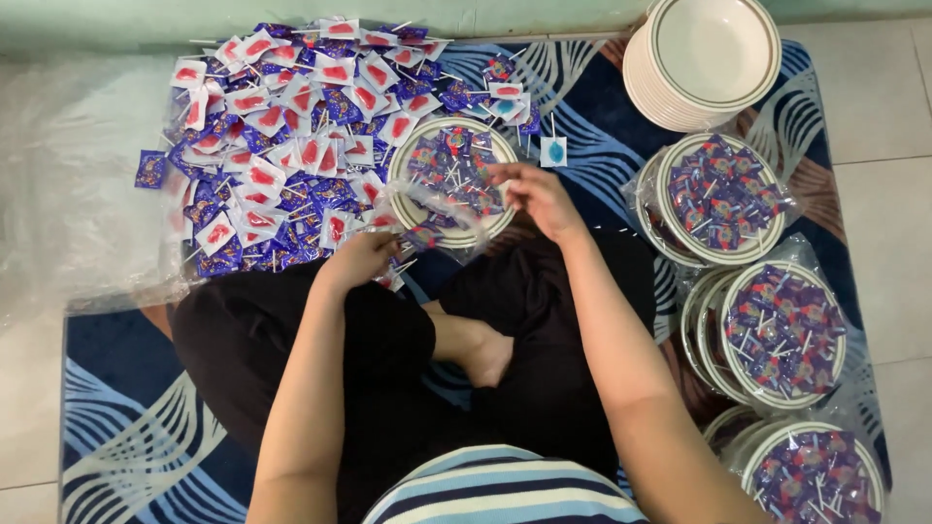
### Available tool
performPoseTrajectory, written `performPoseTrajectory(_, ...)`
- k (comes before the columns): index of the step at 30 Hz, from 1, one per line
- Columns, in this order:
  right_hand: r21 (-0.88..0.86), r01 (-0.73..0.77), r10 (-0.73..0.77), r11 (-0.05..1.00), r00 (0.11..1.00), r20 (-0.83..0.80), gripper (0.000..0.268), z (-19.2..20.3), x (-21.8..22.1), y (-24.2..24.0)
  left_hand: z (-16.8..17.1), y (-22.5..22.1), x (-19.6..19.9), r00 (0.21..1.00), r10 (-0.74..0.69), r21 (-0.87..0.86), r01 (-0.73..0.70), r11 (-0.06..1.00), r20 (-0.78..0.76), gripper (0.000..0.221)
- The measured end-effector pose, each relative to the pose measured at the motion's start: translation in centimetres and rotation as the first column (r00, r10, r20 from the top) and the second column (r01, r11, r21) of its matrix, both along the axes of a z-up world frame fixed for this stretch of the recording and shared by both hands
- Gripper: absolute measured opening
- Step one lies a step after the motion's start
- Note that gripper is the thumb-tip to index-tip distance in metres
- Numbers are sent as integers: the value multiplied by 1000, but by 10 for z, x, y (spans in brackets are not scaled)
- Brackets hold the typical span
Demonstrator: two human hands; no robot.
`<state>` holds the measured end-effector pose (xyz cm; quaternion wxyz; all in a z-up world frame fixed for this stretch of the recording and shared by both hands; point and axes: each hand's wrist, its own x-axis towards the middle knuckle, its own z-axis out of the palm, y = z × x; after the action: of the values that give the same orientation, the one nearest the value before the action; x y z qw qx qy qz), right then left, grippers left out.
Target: Placing small food sachets onto plates and organizing them for packaging while sitting on the floor.
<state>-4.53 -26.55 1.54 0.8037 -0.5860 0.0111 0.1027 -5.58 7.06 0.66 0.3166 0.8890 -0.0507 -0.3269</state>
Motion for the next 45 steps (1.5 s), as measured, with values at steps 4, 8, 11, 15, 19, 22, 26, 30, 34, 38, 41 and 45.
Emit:
performPoseTrajectory(4,32,125,-125,992,992,-6,43,-44,23,-36,9,-1,6,996,61,17,-62,998,66,33)
performPoseTrajectory(8,13,227,-226,974,972,-64,40,-26,24,-38,-19,-15,16,985,114,-43,-109,993,130,35)
performPoseTrajectory(11,-20,235,-236,972,968,-82,38,-26,29,-38,-21,-32,19,982,122,-105,-107,989,142,36)
performPoseTrajectory(15,-72,224,-230,972,969,-89,36,-32,36,-34,-6,-54,21,975,95,-90,-78,993,201,34)
performPoseTrajectory(19,-153,259,-275,954,957,-91,30,-19,41,-23,-37,-64,37,962,93,2,-96,995,258,33)
performPoseTrajectory(22,-288,289,-323,913,943,-78,24,-24,51,-28,-41,-72,43,947,108,85,-140,987,301,34)
performPoseTrajectory(26,-695,294,-309,656,945,107,19,-57,74,-51,-36,-75,45,956,115,147,-159,976,270,36)
performPoseTrajectory(30,-862,415,-270,291,900,342,28,-90,96,-67,-67,-74,52,956,87,194,-145,970,281,31)
performPoseTrajectory(34,-916,292,-247,276,942,226,55,-112,105,-74,-66,-76,52,957,82,210,-144,967,279,31)
performPoseTrajectory(38,-961,187,-345,201,932,109,73,-86,92,-59,-66,-78,52,952,71,237,-146,960,299,30)
performPoseTrajectory(41,-951,251,-471,179,871,141,71,-99,89,-73,-63,-80,52,946,49,254,-136,958,322,30)
performPoseTrajectory(45,-920,301,-619,250,780,87,38,-183,100,-139,-52,-83,45,949,74,225,-148,963,307,32)
